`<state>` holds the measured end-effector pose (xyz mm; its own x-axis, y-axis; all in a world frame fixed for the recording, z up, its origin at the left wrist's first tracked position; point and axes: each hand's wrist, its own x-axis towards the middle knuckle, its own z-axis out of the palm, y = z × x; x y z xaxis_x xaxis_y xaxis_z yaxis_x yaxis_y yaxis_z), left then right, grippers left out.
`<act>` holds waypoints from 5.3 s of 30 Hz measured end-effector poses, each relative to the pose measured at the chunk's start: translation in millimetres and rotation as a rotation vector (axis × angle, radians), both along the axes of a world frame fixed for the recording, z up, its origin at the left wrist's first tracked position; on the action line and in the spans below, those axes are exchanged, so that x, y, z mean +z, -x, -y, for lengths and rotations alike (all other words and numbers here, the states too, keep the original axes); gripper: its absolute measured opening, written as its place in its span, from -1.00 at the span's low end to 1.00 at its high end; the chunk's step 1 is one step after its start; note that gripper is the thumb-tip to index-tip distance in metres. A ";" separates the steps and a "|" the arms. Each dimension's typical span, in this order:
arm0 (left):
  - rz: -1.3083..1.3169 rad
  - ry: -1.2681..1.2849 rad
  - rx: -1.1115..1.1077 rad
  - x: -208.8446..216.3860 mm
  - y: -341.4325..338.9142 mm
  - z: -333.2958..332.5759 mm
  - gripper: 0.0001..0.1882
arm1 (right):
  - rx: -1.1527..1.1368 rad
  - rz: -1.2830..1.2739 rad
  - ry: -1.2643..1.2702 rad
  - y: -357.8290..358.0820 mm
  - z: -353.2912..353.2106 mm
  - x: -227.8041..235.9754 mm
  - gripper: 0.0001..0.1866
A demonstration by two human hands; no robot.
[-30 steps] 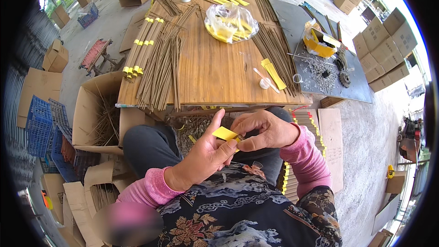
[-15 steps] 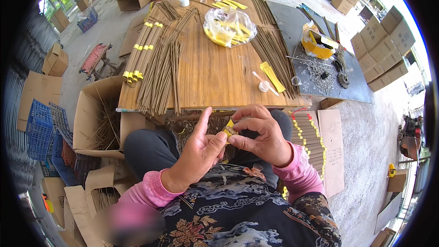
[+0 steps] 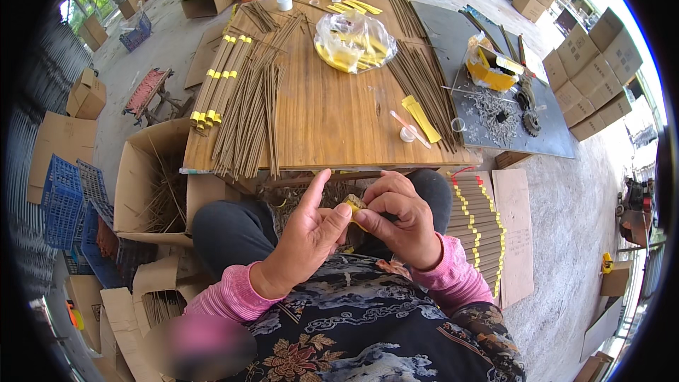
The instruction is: The person gathers thin wooden sticks into bundles, aligns them, and secures each bundle with yellow tape. The person uses a small plastic stick to smooth the tape around the bundle. Finished bundles are placed on the table.
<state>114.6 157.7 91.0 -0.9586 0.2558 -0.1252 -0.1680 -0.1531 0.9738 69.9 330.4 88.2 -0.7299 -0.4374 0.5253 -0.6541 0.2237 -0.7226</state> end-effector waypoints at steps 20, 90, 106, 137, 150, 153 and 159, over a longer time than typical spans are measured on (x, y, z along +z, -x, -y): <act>-0.087 0.168 0.163 -1.4 3.6 -5.4 -0.34 | -0.303 -0.008 -0.111 0.8 11.0 6.5 -0.81; 0.209 -0.207 -0.221 11.1 0.0 -0.4 -0.23 | 0.853 0.157 0.158 41.2 -22.5 16.1 -0.71; -0.360 -0.013 -0.017 18.7 15.5 -1.1 -0.65 | 0.224 -0.012 0.266 20.4 5.9 15.0 -0.81; -0.332 -0.009 -0.352 30.0 40.4 15.2 -0.49 | 0.208 -0.070 0.320 38.4 7.8 20.6 -0.38; -0.193 -0.317 -0.039 5.0 60.9 13.6 -0.63 | -0.197 0.060 0.213 91.1 -30.9 -15.5 -0.78; -0.207 -0.311 0.042 2.1 65.9 17.4 -0.64 | -0.639 -0.023 -0.261 129.2 -75.1 -66.2 -0.77; -0.242 -0.303 0.092 -5.2 75.0 17.6 -0.65 | -0.759 0.062 -0.686 148.4 -96.3 -119.1 -0.70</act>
